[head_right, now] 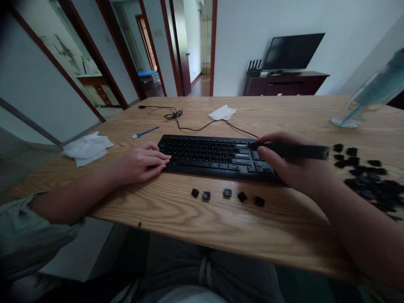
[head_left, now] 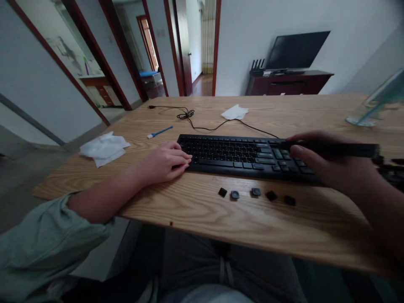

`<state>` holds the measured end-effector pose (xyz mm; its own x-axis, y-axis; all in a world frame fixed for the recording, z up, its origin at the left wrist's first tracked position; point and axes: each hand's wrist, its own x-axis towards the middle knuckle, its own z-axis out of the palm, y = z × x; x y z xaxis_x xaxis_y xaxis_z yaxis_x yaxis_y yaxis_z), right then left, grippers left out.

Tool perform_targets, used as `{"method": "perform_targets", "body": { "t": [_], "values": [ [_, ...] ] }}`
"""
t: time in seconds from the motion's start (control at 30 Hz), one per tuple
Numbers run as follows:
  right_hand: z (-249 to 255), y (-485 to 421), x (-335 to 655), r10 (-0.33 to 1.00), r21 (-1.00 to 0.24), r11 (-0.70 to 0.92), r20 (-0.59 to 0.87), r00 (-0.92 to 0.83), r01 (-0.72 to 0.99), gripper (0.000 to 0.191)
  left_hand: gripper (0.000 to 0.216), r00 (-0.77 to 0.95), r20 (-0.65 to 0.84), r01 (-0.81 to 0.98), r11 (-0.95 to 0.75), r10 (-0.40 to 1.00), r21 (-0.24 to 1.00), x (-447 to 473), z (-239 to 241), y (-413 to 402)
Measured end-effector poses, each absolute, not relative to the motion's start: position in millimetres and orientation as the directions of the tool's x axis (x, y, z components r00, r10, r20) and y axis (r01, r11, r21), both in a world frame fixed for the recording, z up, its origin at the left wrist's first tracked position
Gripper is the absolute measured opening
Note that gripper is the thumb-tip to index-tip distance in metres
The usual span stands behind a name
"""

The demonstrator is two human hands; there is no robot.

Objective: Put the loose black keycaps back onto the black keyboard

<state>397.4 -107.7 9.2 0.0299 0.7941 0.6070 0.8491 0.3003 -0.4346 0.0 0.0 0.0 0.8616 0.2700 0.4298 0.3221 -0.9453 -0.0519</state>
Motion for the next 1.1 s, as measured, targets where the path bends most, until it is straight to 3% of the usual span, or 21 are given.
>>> {"method": "perform_targets", "body": {
  "t": [0.13, 0.33, 0.5, 0.67, 1.1],
  "values": [
    [11.9, -104.8, 403.7, 0.779, -0.509, 0.291, 0.617, 0.108, 0.81, 0.028, 0.023, 0.788, 0.512, 0.432, -0.9, 0.342, -0.063, -3.5, -9.3, -5.5],
    [13.1, -100.3, 414.8, 0.758, -0.602, 0.3, 0.622, 0.199, 0.74, 0.027, 0.024, 0.778, 0.515, 0.479, -0.87, 0.359, -0.118, -1.0, -10.9, -10.7],
    [9.4, -95.0, 421.0, 0.746, -0.581, 0.325, 0.642, 0.175, 0.747, 0.026, 0.024, 0.792, 0.476, 0.494, -0.859, 0.383, -0.131, -0.2, -7.4, -10.7],
    [7.9, -95.1, 423.1, 0.759, -0.597, 0.302, 0.622, 0.191, 0.744, 0.03, 0.03, 0.733, 0.541, 0.545, -0.832, 0.413, -0.103, -4.0, -6.4, -9.8],
    [12.5, -100.2, 417.1, 0.781, -0.563, 0.276, 0.603, 0.159, 0.779, 0.034, 0.029, 0.766, 0.403, 0.551, -0.835, 0.501, -0.01, -6.3, -7.1, -5.0]
  ]
}}
